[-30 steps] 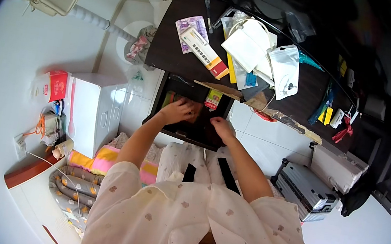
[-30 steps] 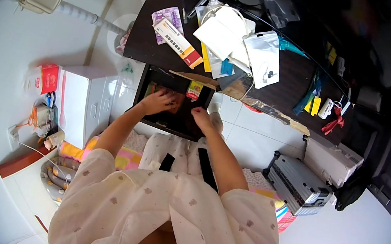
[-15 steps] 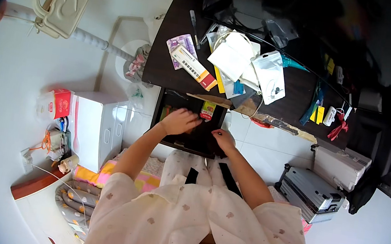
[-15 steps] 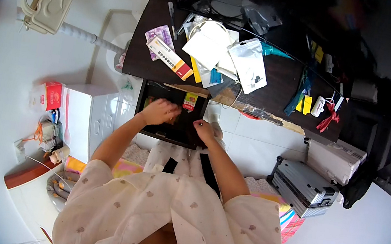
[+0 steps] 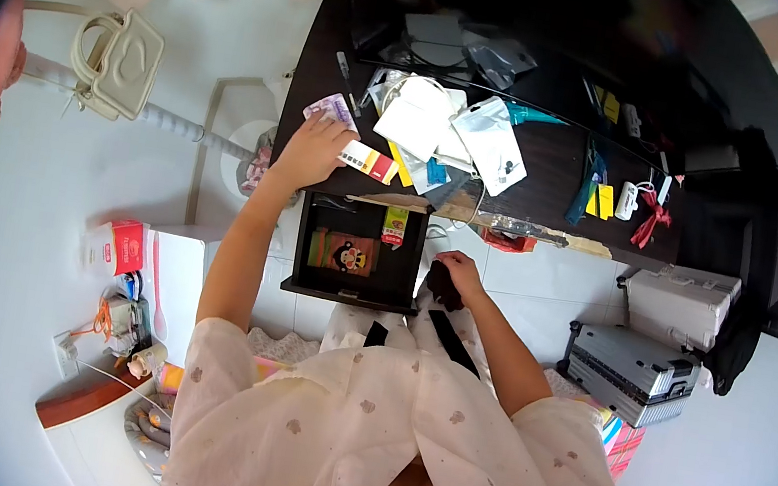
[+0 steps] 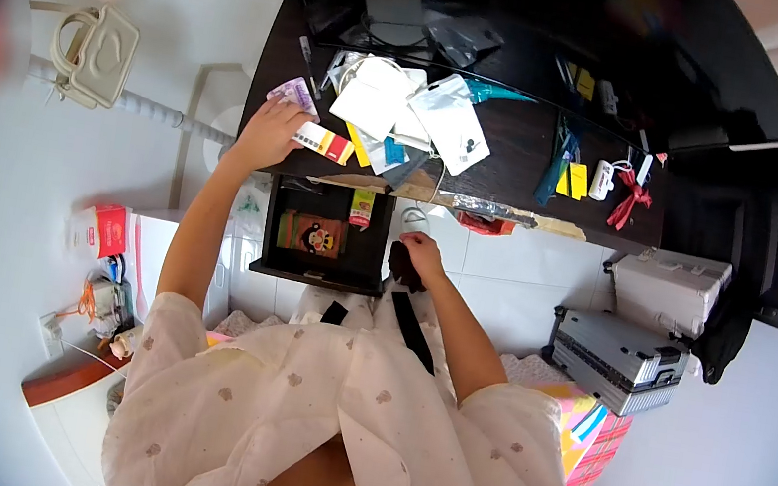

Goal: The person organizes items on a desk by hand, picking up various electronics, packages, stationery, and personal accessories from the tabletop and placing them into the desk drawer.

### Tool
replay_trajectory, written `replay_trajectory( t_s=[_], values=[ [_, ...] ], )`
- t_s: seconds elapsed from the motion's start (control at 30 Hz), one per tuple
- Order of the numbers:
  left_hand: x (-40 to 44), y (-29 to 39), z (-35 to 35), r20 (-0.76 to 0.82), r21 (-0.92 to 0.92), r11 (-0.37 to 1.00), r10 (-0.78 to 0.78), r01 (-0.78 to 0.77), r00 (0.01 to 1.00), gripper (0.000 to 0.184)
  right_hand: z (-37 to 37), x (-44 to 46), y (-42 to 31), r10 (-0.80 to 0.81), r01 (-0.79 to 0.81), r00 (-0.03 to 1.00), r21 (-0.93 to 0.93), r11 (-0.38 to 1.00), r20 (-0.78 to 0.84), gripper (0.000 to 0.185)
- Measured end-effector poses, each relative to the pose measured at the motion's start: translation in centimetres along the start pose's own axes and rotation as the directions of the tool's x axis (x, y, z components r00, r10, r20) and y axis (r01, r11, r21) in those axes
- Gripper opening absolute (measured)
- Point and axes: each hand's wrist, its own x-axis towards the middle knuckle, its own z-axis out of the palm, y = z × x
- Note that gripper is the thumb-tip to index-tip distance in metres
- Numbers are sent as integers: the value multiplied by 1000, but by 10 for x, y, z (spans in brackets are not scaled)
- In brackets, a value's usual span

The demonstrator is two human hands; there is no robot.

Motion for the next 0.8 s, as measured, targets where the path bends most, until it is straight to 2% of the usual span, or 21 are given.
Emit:
replay_trajectory(
  t_s=[0.03,0.07,0.13,0.2,0.27,0.3,0.33,0.4,0.43,0.5,0.53,0.6,0.63,0.67,0.7,0.73,0.8],
  values=[
    [-5,1,-5,-3,-116,993,-38,37,999,41,-2,-1,2,11,-11,1000,3,1000,-19,19],
    [-15,6,-9,2,-117,993,-28,28,1000,41,-4,-2,5,23,-23,999,6,1000,-36,19],
    [-40,19,-19,-9,-382,897,-242,221,970,39,-6,-5,8,40,-39,998,42,998,-39,20],
    [-68,35,-7,83,-636,728,-268,258,960,35,-6,-9,10,57,-54,998,79,995,-39,20],
    [-95,66,21,46,-744,645,-213,176,976,32,-6,-11,11,107,-99,992,112,989,-73,21],
    [-101,85,24,372,-802,393,-259,449,891,33,-6,-11,14,108,-99,991,120,988,-78,21],
    [-105,103,29,663,-714,117,-204,690,720,34,-5,-8,20,136,-123,988,158,980,-72,21],
    [-117,128,78,764,-631,-24,-193,776,615,36,-5,-9,25,166,-149,983,199,969,-72,22],
    [-115,135,98,766,-630,-22,-184,776,616,36,-4,-12,22,192,-176,979,185,967,-70,22],
    [-105,149,136,761,-643,-335,-173,689,626,37,-4,-13,25,204,-193,976,127,973,-80,24],
    [-97,153,159,761,-641,-339,-165,689,627,37,-4,-14,27,209,-197,974,126,972,-88,24],
    [-77,158,205,628,-759,-165,-441,630,641,39,-5,-16,30,165,-155,982,103,982,-95,24],
    [-66,160,222,630,-759,-172,-436,628,643,39,-6,-17,32,166,-153,980,110,982,-112,25],
    [-56,161,236,471,-766,96,-588,636,657,40,-8,-18,35,169,-157,979,106,982,-117,25],
    [-46,164,239,274,-689,353,-682,633,678,41,-9,-18,35,187,-175,976,103,979,-115,24],
    [-40,168,240,277,-692,349,-680,632,679,41,-11,-19,36,204,-193,972,101,976,-113,24],
    [-31,172,244,42,-530,619,-664,580,747,42,-15,-22,38,189,-182,972,60,981,-140,23]
  ],
)
